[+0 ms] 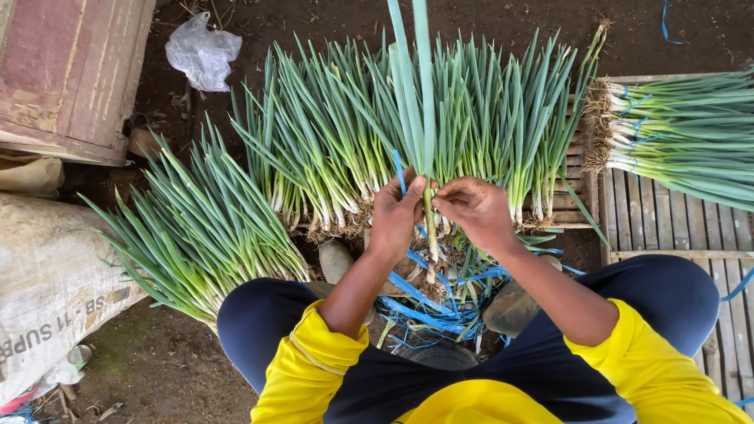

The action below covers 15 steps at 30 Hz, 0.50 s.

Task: Bundling green onions by cleaning outer leaves and tying them with plastic strips.

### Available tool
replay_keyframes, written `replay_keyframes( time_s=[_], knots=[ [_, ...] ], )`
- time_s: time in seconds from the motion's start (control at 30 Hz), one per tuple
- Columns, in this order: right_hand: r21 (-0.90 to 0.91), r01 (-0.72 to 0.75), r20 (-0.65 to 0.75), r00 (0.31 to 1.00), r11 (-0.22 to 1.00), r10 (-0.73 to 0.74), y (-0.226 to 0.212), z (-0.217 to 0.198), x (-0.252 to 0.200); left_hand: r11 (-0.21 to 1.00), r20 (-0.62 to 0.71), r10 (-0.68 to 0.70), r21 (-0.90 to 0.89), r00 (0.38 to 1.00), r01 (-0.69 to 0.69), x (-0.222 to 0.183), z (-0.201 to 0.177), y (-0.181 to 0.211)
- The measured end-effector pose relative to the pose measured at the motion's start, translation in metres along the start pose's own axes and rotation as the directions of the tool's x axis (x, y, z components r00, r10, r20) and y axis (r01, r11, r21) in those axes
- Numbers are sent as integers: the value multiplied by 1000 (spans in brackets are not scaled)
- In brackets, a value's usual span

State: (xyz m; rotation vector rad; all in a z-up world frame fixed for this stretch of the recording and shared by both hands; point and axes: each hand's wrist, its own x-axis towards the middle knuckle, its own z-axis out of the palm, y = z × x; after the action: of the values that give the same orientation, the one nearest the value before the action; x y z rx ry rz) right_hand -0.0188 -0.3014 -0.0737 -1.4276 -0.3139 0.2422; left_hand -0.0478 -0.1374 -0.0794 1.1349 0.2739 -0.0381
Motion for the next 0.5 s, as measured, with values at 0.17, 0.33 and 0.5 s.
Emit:
replay_keyframes(
  time_s=[0.17,0.33,0.5],
  knots=[
    [-70,55,9,998,996,-54,-3,0,-3,995,75,44,90,996,-50,-15,9,29],
    [-62,151,52,988,987,-148,7,-7,-2,990,71,10,142,997,-20,-7,-2,23],
    [82,202,116,971,976,-211,-15,2,-3,994,31,62,91,998,-65,-7,3,37]
  ],
)
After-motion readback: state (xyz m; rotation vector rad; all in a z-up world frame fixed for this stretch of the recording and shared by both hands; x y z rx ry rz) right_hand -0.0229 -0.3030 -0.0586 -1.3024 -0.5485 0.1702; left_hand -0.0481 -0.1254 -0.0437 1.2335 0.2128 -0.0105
